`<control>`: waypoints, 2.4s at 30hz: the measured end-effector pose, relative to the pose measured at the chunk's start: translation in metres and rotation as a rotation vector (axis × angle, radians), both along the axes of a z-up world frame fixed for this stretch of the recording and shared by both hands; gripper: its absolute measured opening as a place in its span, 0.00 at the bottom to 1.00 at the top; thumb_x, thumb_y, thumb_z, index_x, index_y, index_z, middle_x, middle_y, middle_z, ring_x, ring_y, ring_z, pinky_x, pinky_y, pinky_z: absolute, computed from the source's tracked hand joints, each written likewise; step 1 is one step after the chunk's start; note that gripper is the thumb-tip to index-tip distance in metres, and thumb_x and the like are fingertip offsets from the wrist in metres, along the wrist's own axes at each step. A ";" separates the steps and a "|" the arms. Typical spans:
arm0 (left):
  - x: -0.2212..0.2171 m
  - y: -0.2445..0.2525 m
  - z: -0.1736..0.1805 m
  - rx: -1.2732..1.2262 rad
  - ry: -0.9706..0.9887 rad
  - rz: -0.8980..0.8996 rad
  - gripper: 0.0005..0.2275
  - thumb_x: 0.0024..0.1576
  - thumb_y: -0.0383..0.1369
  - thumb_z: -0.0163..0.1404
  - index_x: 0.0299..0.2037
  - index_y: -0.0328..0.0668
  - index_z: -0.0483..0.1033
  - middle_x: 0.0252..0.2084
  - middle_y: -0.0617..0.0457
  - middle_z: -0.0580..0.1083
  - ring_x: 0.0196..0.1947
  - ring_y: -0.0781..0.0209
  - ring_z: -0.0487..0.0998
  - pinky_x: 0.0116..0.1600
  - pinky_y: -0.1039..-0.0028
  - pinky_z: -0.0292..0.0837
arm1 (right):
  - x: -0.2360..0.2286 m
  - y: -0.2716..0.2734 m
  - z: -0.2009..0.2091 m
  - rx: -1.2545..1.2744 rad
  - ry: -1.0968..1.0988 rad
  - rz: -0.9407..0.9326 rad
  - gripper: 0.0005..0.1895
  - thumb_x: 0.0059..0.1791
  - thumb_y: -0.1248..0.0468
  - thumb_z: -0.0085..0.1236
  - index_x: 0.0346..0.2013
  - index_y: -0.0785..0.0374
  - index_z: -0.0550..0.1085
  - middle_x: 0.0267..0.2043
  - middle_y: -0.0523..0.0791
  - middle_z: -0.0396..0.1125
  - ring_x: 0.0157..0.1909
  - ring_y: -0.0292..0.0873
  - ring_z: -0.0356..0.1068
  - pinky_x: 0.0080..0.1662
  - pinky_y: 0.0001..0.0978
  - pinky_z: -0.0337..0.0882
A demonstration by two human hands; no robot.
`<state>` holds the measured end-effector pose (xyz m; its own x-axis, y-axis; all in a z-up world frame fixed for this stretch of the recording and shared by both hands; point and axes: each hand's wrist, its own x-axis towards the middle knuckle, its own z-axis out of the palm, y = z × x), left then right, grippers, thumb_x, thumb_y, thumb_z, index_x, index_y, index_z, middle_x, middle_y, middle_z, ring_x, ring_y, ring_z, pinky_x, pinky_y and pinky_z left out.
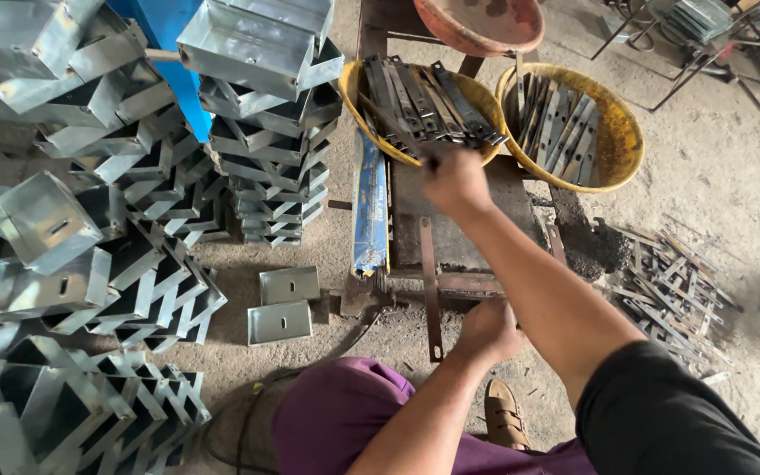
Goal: The person joins metal strips together using a welding tool, positioning them on a metal jig and applying heat to create joints.
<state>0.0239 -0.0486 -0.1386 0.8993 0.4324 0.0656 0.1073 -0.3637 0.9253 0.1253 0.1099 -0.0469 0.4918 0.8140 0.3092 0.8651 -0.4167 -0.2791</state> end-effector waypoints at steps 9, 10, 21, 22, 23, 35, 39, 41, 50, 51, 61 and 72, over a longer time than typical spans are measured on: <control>0.013 0.016 -0.024 -1.008 -0.211 0.459 0.17 0.66 0.45 0.43 0.57 0.47 0.76 0.40 0.47 0.81 0.25 0.60 0.74 0.28 0.70 0.70 | -0.006 -0.219 0.003 -0.020 0.212 -0.288 0.13 0.49 0.54 0.65 0.43 0.56 0.82 0.35 0.44 0.77 0.34 0.39 0.76 0.38 0.35 0.76; 0.016 0.015 -0.032 -1.086 -0.305 0.436 0.16 0.65 0.44 0.45 0.56 0.47 0.77 0.38 0.44 0.81 0.27 0.61 0.78 0.31 0.73 0.75 | -0.011 -0.247 -0.014 -0.012 0.306 -0.347 0.14 0.48 0.54 0.65 0.44 0.56 0.81 0.35 0.42 0.78 0.35 0.37 0.77 0.38 0.34 0.77; -0.009 -0.025 -0.045 -0.359 0.121 0.313 0.14 0.53 0.41 0.60 0.38 0.36 0.81 0.28 0.50 0.81 0.24 0.56 0.83 0.34 0.67 0.80 | -0.046 -0.362 -0.115 0.418 1.244 -0.454 0.11 0.51 0.68 0.60 0.42 0.76 0.76 0.35 0.51 0.76 0.34 0.43 0.77 0.40 0.33 0.77; -0.008 -0.025 -0.046 -0.314 0.109 0.325 0.15 0.53 0.42 0.61 0.37 0.35 0.81 0.28 0.49 0.81 0.25 0.56 0.83 0.35 0.67 0.80 | -0.045 -0.360 -0.115 0.475 1.322 -0.460 0.12 0.51 0.67 0.59 0.44 0.76 0.75 0.36 0.51 0.75 0.34 0.44 0.77 0.40 0.34 0.78; -0.008 -0.026 -0.048 -0.269 0.096 0.337 0.15 0.52 0.42 0.62 0.35 0.34 0.81 0.29 0.48 0.81 0.26 0.56 0.84 0.36 0.67 0.80 | -0.045 -0.359 -0.115 0.532 1.399 -0.466 0.13 0.52 0.67 0.57 0.46 0.76 0.75 0.36 0.51 0.75 0.34 0.44 0.77 0.39 0.35 0.78; -0.043 0.001 -0.051 -0.878 -0.025 0.444 0.14 0.54 0.34 0.52 0.45 0.30 0.74 0.28 0.40 0.79 0.26 0.43 0.81 0.32 0.56 0.78 | -0.029 -0.360 -0.105 0.362 1.941 -0.158 0.18 0.56 0.66 0.48 0.59 0.71 0.66 0.30 0.45 0.65 0.30 0.41 0.65 0.35 0.34 0.69; -0.067 0.041 -0.038 -0.093 -0.053 0.681 0.20 0.56 0.41 0.54 0.52 0.33 0.74 0.35 0.37 0.78 0.34 0.37 0.80 0.39 0.53 0.76 | -0.037 -0.362 -0.102 0.354 1.843 -0.014 0.18 0.54 0.65 0.46 0.57 0.68 0.69 0.30 0.44 0.65 0.33 0.39 0.65 0.38 0.33 0.72; -0.078 0.059 -0.040 0.315 -0.041 0.758 0.22 0.53 0.42 0.59 0.52 0.34 0.75 0.40 0.34 0.78 0.40 0.37 0.81 0.45 0.54 0.77 | -0.037 -0.367 -0.098 0.361 1.778 0.067 0.12 0.54 0.69 0.49 0.50 0.74 0.66 0.34 0.47 0.67 0.37 0.42 0.69 0.44 0.36 0.75; -0.081 0.067 -0.063 0.465 0.115 0.792 0.21 0.48 0.39 0.59 0.51 0.36 0.80 0.46 0.35 0.77 0.46 0.37 0.79 0.50 0.55 0.76 | -0.048 -0.357 -0.107 0.364 1.689 -0.059 0.05 0.56 0.66 0.49 0.41 0.66 0.67 0.25 0.42 0.60 0.24 0.37 0.60 0.28 0.31 0.64; -0.079 0.066 -0.062 0.471 0.118 0.797 0.21 0.48 0.39 0.59 0.50 0.37 0.80 0.46 0.34 0.77 0.46 0.37 0.78 0.50 0.54 0.76 | -0.047 -0.355 -0.111 0.364 1.701 -0.100 0.06 0.56 0.65 0.49 0.39 0.64 0.66 0.24 0.41 0.60 0.22 0.37 0.59 0.27 0.31 0.63; -0.083 0.056 -0.050 0.526 -0.035 0.729 0.19 0.48 0.33 0.59 0.50 0.32 0.80 0.44 0.33 0.74 0.46 0.35 0.76 0.51 0.53 0.75 | -0.045 -0.344 -0.122 0.245 1.356 -0.205 0.09 0.52 0.63 0.60 0.37 0.64 0.70 0.21 0.39 0.60 0.20 0.33 0.57 0.23 0.28 0.57; -0.080 0.052 -0.050 0.315 0.038 0.715 0.20 0.52 0.32 0.57 0.52 0.27 0.78 0.45 0.34 0.74 0.45 0.42 0.77 0.51 0.57 0.75 | -0.055 -0.332 -0.113 0.211 1.390 -0.239 0.09 0.51 0.64 0.59 0.42 0.64 0.73 0.20 0.38 0.61 0.18 0.32 0.57 0.22 0.27 0.57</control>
